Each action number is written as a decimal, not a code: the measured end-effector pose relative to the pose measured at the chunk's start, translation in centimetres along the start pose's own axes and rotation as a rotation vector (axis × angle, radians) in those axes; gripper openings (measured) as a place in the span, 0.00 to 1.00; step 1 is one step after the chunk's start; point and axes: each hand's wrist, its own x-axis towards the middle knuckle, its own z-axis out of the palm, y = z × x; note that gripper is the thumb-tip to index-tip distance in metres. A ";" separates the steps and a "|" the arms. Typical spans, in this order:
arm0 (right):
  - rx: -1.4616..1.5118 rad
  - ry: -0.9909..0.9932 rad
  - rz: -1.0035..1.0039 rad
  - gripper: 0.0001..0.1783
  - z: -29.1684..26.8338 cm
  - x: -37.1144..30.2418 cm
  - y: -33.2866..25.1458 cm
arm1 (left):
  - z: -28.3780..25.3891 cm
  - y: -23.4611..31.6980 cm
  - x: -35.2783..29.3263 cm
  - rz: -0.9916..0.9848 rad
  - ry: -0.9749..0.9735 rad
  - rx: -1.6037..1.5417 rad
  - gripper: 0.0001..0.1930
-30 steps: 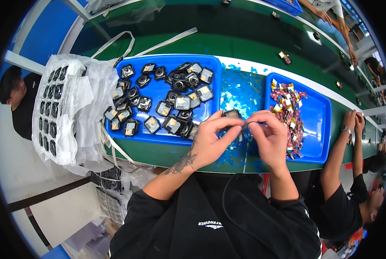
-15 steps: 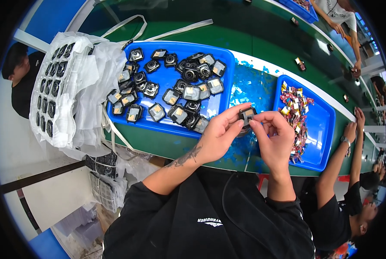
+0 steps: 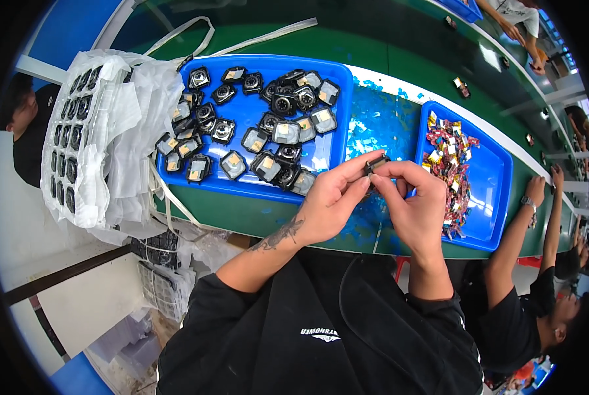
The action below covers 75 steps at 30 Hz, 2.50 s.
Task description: The recorder is assembling small electronic components, specifically inserting small battery-like parts into plastic casings on an assembly line.
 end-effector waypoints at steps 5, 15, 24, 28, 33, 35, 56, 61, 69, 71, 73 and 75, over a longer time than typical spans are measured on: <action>-0.054 -0.021 0.005 0.05 0.0 0.0 -0.1 | -0.4 0.0 -0.3 -0.014 -0.007 0.109 0.21; -0.135 0.064 -0.185 0.11 -0.2 -0.5 -0.3 | 0.0 -0.2 -0.8 -0.008 0.000 0.062 0.20; -0.027 0.145 -0.163 0.18 0.3 -0.5 0.1 | -0.1 -0.1 -0.9 -0.057 -0.053 -0.079 0.20; 0.433 0.054 0.014 0.17 -0.5 -0.7 1.6 | 0.5 0.5 -1.1 -0.114 0.011 -0.179 0.21; 0.296 -0.020 -0.036 0.11 -1.2 -0.4 2.1 | 0.7 -0.6 -1.0 -0.087 0.051 -0.166 0.20; 0.344 0.002 0.031 0.08 -1.2 -0.5 2.1 | 0.8 0.1 -0.9 -0.126 0.035 -0.126 0.20; 0.583 -0.014 0.171 0.06 -1.9 -2.5 3.0 | 0.0 2.2 -0.2 0.125 -0.020 0.539 0.17; 0.667 -0.127 0.178 0.03 -1.7 -2.1 2.7 | -0.8 2.3 0.0 0.308 -0.106 0.782 0.16; 0.533 -0.152 0.207 0.04 -1.1 -2.4 2.4 | -0.6 2.4 -0.5 0.200 -0.008 0.794 0.06; 0.576 -0.145 0.211 0.04 -0.8 -2.6 2.8 | -0.6 2.4 -0.5 0.125 -0.001 0.727 0.06; 0.621 -0.138 0.213 0.03 -0.7 -2.6 2.6 | -0.8 2.4 -0.4 0.053 0.007 0.661 0.06; 0.758 -0.050 0.291 0.02 -0.7 -2.8 1.8 | -1.0 2.4 -0.4 -0.089 -0.012 0.537 0.05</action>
